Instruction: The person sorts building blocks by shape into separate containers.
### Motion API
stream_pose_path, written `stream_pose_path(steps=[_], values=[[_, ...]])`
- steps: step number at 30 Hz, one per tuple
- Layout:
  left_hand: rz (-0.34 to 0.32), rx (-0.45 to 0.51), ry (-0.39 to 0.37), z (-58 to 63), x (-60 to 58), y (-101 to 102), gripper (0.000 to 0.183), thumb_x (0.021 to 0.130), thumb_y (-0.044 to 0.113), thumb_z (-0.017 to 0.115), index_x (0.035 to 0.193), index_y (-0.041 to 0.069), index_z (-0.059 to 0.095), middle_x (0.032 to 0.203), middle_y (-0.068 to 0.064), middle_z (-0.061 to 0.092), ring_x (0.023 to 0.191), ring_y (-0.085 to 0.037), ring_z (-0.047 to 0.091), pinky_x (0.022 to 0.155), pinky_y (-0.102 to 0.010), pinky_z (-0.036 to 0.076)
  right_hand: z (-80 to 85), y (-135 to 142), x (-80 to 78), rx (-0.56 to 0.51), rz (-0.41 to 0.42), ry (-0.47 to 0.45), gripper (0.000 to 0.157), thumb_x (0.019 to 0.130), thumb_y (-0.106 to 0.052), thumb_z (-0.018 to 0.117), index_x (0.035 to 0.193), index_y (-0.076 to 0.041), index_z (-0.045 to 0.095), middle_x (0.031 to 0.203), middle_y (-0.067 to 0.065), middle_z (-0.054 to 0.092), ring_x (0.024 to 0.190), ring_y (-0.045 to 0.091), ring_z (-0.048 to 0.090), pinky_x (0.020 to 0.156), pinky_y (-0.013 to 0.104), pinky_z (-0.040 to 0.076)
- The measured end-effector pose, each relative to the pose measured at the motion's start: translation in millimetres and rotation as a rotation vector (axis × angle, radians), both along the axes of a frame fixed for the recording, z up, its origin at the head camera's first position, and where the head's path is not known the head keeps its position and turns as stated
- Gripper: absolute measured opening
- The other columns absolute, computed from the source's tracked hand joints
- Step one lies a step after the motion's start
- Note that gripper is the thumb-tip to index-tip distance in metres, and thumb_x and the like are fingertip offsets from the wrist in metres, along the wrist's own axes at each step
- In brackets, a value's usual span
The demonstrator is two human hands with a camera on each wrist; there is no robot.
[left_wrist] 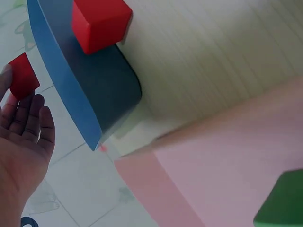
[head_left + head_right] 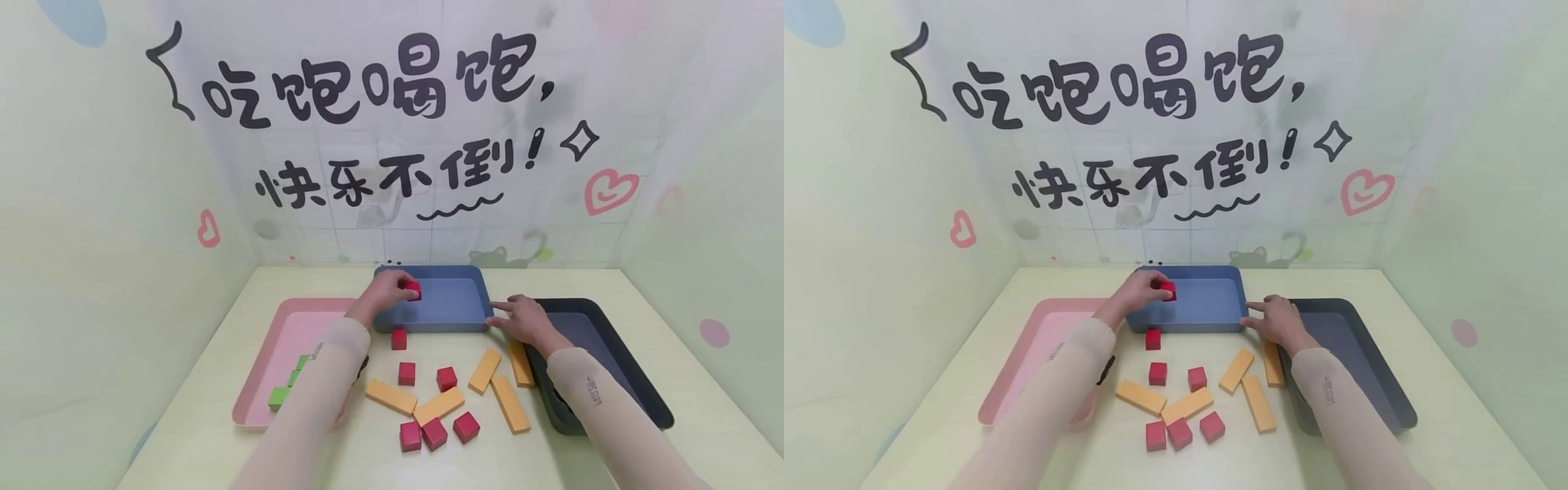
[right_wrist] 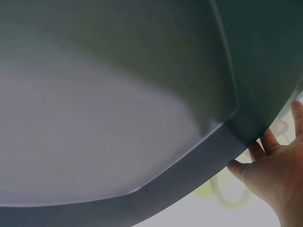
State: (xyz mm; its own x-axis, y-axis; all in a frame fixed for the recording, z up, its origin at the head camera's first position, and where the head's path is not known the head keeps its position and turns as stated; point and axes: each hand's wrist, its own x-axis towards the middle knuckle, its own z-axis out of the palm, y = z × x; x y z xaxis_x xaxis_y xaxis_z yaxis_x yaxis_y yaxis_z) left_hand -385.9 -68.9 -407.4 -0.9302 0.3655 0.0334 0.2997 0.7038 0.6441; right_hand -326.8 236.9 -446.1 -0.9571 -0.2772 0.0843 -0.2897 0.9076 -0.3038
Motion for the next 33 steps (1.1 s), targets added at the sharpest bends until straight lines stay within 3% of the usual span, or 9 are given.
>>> stream_pose_path(steps=[10, 16, 22, 28, 33], values=[[0.002, -0.1, -0.04, -15.3, 2.4, 20, 0.025, 0.081, 0.028, 0.068, 0.103, 0.016, 0.064, 0.094, 0.003, 0.057, 0.086, -0.015, 0.051, 0.073, -0.03, 0.045, -1.7, 0, -1.4, -0.002, 0.001, 0.009, 0.052, 0.085, -0.041, 0.059, 0.126, -0.01, 0.055, 0.121, 0.032, 0.045, 0.111, 0.045, 0.042, 0.089, 0.057, 0.033], [0.002, -0.107, -0.053, -23.6, 5.0, 26, 0.023, 0.081, 0.027, 0.069, 0.099, 0.015, 0.065, 0.092, 0.002, 0.058, 0.085, -0.016, 0.051, 0.074, -0.03, 0.045, -3.1, 0, -1.2, -0.002, -0.004, 0.006, 0.051, 0.086, -0.041, 0.058, 0.126, -0.01, 0.055, 0.122, 0.031, 0.045, 0.112, 0.044, 0.042, 0.09, 0.056, 0.033], [-0.008, -0.086, -0.059, -30.1, 6.4, 25, 0.036, 0.081, 0.027, 0.068, 0.112, 0.011, 0.061, 0.103, -0.003, 0.059, 0.092, -0.017, 0.052, 0.081, -0.032, 0.044, -3.3, -2, -0.4, -0.011, -0.003, 0.003, 0.051, 0.086, -0.041, 0.058, 0.126, -0.01, 0.055, 0.122, 0.032, 0.045, 0.112, 0.044, 0.041, 0.09, 0.056, 0.033], [0.006, -0.008, -0.109, -23.1, 9.0, 17, 0.047, 0.083, 0.025, 0.066, 0.125, 0.008, 0.053, 0.117, -0.011, 0.055, 0.102, -0.022, 0.051, 0.087, -0.037, 0.043, -2.0, -2, 0.5, -0.002, -0.008, 0.004, 0.052, 0.086, -0.043, 0.058, 0.126, -0.011, 0.055, 0.123, 0.031, 0.044, 0.113, 0.044, 0.041, 0.091, 0.056, 0.032], [0.008, -0.018, -0.07, -12.3, 10.0, 10, 0.047, 0.082, 0.026, 0.065, 0.124, 0.008, 0.053, 0.117, -0.011, 0.055, 0.101, -0.021, 0.051, 0.086, -0.036, 0.043, -1.5, -1, 1.3, -0.002, -0.005, 0.007, 0.052, 0.086, -0.042, 0.058, 0.126, -0.01, 0.055, 0.122, 0.032, 0.044, 0.112, 0.045, 0.041, 0.09, 0.057, 0.032]])
